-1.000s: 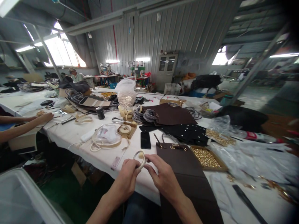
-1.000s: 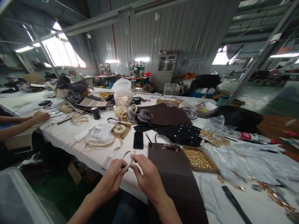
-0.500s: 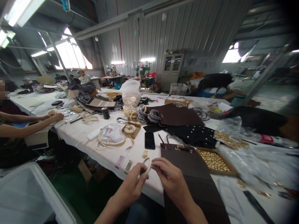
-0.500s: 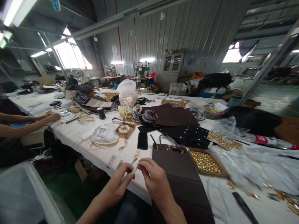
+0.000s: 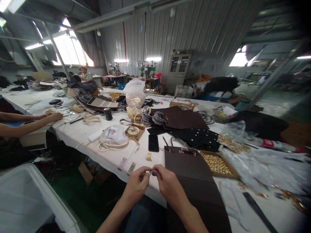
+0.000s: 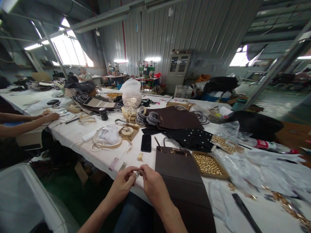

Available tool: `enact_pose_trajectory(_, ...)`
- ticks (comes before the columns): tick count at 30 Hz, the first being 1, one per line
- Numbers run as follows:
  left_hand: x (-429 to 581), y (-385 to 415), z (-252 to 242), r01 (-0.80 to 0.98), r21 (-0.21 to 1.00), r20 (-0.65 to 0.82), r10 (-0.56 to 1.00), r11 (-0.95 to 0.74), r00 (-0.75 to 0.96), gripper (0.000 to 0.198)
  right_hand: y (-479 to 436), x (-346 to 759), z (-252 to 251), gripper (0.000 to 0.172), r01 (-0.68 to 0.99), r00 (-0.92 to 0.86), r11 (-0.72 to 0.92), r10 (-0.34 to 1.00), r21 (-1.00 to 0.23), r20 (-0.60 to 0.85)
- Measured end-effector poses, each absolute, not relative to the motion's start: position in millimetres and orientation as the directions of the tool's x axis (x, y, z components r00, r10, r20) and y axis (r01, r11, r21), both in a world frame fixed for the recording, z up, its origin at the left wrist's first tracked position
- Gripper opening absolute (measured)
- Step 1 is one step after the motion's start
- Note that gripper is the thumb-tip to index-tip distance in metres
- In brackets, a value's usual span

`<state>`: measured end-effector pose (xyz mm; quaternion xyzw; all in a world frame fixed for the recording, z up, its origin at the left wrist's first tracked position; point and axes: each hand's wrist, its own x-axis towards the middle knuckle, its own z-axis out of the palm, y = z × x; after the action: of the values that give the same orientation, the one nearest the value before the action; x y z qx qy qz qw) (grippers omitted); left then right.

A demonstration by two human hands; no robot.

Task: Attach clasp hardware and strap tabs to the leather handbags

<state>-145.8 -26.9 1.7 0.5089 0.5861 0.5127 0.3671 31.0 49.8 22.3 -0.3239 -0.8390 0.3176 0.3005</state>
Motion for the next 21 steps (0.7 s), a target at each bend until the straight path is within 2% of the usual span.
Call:
enact_pose_trajectory(7,-148,-28,-4,0.269,0.962,0.113,0.968,-0.050,-0.224,0.032,47,26,23,0.021,0.448,-0.625,0.641,0.723,-0.623,0.294)
enact_pose_trajectory(13,-154,-31,-15,0.215,0.976,0.079,0.964,-0.024,-0.252,0.036,46,24,27,0.020,0.502,-0.641,0.724,0.678,-0.473,0.359)
enact_pose_trajectory(17,-151,-27,-21,0.276,0.959,0.142,0.949,-0.061,-0.281,0.037,45,35,19,0.020,0.506,-0.640,0.776,0.631,-0.378,0.438)
enact_pose_trajectory(19,-150,-28,-15,0.363,0.930,0.181,0.933,-0.060,-0.311,0.035,47,30,14,0.019,0.428,-0.616,0.809,0.587,-0.402,0.525)
enact_pose_trajectory(21,-162,-34,-4,0.458,0.888,0.191,0.941,-0.044,-0.279,0.029,54,2,12,0.017,0.294,-0.553,0.812,0.575,-0.504,0.604)
